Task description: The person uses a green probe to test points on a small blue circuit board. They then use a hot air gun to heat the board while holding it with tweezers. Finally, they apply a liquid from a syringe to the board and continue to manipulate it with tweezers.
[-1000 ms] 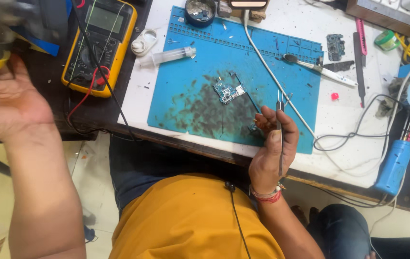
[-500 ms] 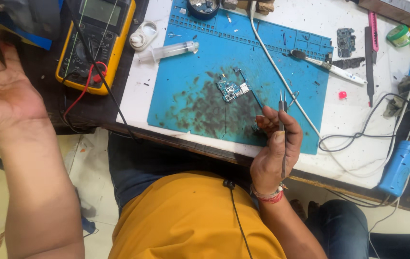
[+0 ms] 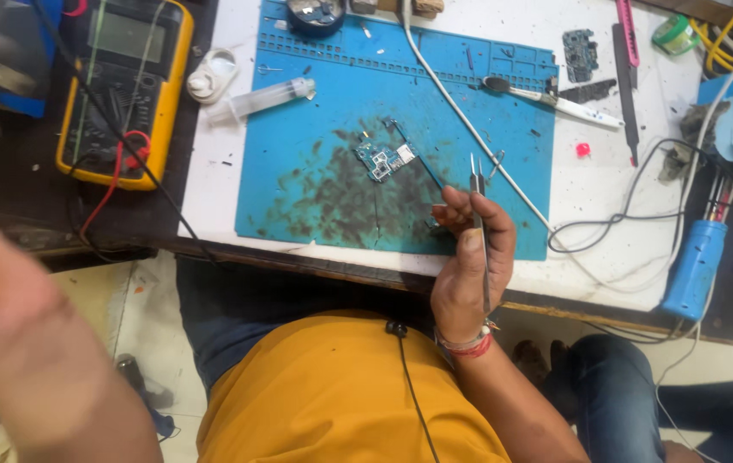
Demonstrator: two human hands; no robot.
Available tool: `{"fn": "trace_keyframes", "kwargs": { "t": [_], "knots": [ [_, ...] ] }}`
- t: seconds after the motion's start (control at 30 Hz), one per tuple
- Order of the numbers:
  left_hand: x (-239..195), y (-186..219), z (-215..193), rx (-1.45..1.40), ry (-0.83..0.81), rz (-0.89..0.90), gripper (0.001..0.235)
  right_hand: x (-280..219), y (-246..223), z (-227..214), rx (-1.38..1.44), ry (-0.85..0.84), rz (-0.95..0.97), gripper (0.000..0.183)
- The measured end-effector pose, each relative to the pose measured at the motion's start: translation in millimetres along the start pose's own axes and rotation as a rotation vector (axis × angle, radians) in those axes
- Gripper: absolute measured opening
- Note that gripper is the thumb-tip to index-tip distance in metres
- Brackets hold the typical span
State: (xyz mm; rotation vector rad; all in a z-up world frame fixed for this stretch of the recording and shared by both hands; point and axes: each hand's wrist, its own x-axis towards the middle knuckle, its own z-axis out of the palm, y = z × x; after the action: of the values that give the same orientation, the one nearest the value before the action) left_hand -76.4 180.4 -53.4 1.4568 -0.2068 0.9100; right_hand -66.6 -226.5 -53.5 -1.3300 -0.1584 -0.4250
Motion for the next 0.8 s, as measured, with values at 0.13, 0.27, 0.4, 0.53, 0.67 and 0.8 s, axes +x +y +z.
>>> {"fn": "trace_keyframes", "kwargs": {
  "t": [0.13, 0.27, 0.4, 0.53, 0.67, 0.8],
  "knots": [
    [16, 71, 83, 0.08, -0.146, -0.075, 0.026, 2, 0, 3, 0.007, 0.012, 0.013, 0.036],
    [41, 112, 146, 0.11, -0.303, -0.201, 0.015, 1, -1, 4, 0.022, 0.024, 0.01, 0.034],
    [58, 86, 183, 0.016, -0.392, -0.304, 0.02, -1, -1, -2, 0.048, 0.047, 0.04, 0.03],
    [56, 58, 189, -0.219, -0.505, -0.333, 0.027, 1, -7, -2, 0.054, 0.058, 0.102, 0.027],
    [63, 47, 186, -0.31, -0.536, -0.346, 0.023, 19, -27, 11, -0.363, -0.078, -0.042, 0.023],
    [81, 27, 203, -0.49, -0.487, -0.415, 0.028, 61, -39, 24, -0.996, -0.305, -0.308, 0.031]
  ]
}}
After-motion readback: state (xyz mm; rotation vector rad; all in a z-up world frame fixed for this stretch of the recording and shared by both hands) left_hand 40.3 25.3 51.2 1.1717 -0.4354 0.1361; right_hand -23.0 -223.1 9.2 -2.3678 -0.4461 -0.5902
